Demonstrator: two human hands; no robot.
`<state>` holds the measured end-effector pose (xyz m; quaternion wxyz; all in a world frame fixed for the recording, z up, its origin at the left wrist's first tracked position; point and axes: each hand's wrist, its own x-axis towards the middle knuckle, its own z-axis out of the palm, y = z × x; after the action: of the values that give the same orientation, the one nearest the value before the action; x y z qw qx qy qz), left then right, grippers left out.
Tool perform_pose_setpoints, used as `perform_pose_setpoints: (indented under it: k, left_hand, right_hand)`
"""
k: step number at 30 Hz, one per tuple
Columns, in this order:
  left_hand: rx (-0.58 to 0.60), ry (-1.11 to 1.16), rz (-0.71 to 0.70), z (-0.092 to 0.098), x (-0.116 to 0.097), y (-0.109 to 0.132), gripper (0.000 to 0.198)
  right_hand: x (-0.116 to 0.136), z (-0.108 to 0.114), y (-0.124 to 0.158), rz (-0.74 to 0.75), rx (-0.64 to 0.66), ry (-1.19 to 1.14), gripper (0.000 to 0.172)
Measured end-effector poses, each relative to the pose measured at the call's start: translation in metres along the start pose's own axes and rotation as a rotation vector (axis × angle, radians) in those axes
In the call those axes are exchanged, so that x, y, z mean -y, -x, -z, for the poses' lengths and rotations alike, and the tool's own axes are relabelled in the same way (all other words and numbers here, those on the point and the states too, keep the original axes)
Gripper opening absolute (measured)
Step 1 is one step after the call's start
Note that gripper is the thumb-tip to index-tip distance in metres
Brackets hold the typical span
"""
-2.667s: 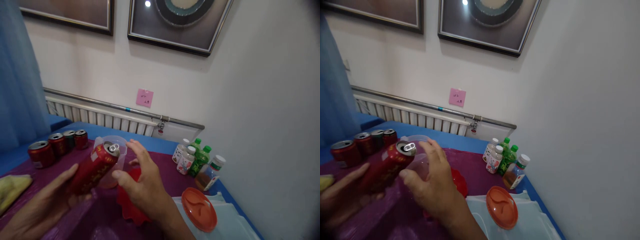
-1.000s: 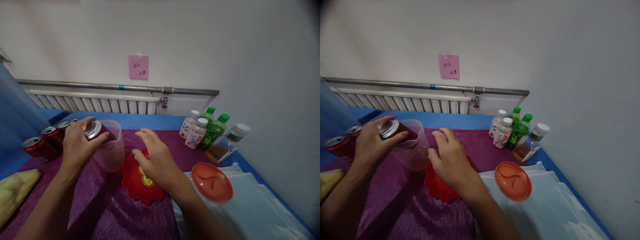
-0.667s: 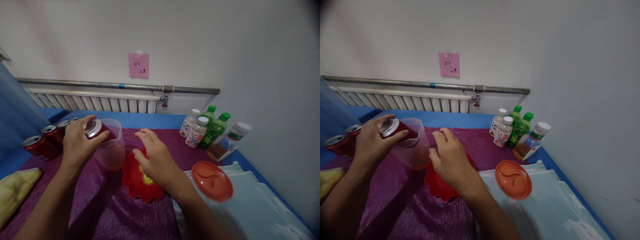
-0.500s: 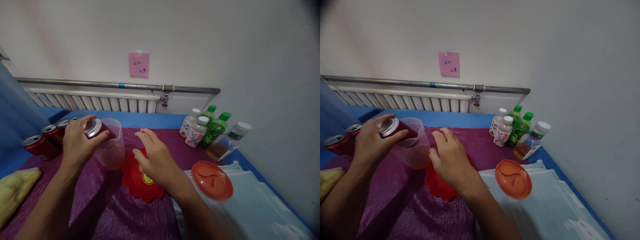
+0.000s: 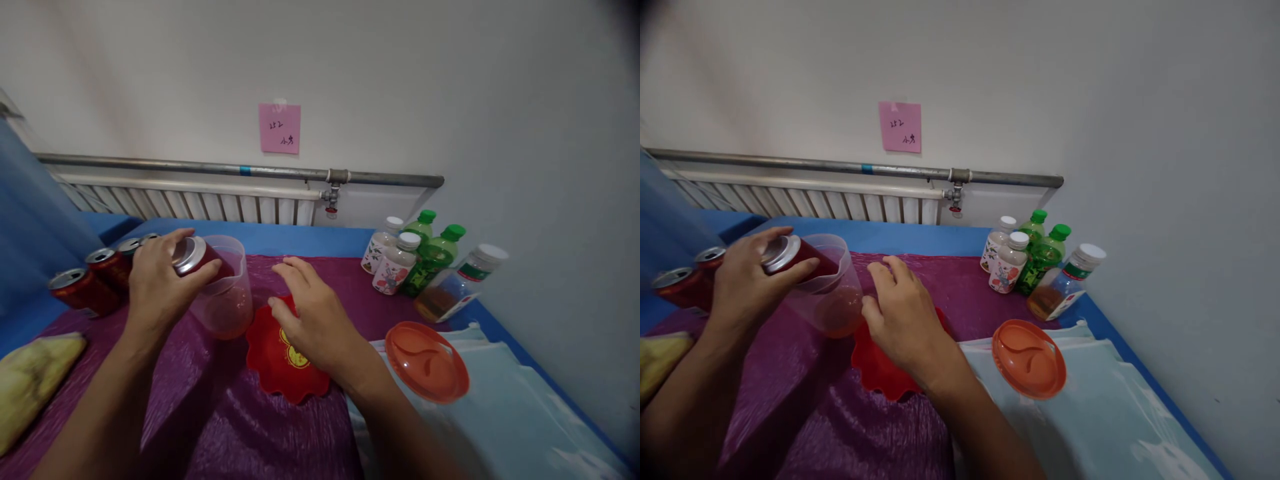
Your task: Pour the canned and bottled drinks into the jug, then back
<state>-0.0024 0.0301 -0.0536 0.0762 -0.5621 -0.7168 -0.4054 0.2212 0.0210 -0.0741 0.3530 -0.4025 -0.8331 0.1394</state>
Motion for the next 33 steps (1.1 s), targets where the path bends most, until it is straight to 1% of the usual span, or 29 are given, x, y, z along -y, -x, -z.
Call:
perform_pose_setpoints:
  k: [9,13,15,19,22,24,27,30,32,33]
  left_hand:
    - [-0.006,-0.022,-0.001,-0.002,0.002,0.000,0.067]
    - [-0.025,0.037,0.011,-0.004,0.006,-0.001,0.065]
    - [-0.082,0.190,0.080,-0.002,0.008,0.001,0.065]
    - [-0.271,0.596,0.340,0.015,0.010,0.010,0.073]
    - [-0.319,0.677,0.431,0.033,0.010,0.020,0.074]
    - [-0.296,0.682,0.489,0.045,0.012,0.027,0.075]
    - [-0.201,0.685,0.576,0.058,0.024,0.034,0.079]
    - [-0.064,0.587,0.596,0.061,0.049,0.041,0.078]
    - [0.028,0.557,0.584,0.058,0.069,0.047,0.075]
    - [0.069,0.576,0.574,0.055,0.079,0.050,0.073]
  right_hand:
    - [0.000,-0.002,0.000,0.009,-0.005,0.026,0.042]
    - [0.000,-0.003,0.000,0.022,-0.002,0.040,0.043]
    - [0.000,-0.003,0.000,0.024,0.003,0.040,0.043]
    - [0.002,-0.003,0.001,0.022,0.014,0.041,0.043]
    - [0.002,-0.004,0.001,0.024,0.020,0.044,0.043]
    - [0.002,-0.004,0.001,0.028,0.023,0.045,0.043]
    - [0.001,-0.006,0.001,0.030,0.024,0.054,0.042]
    - [0.001,-0.008,0.001,0.034,0.022,0.065,0.042]
    - [0.001,-0.009,0.001,0.038,0.031,0.078,0.042]
    - [0.001,-0.009,0.001,0.038,0.039,0.087,0.043]
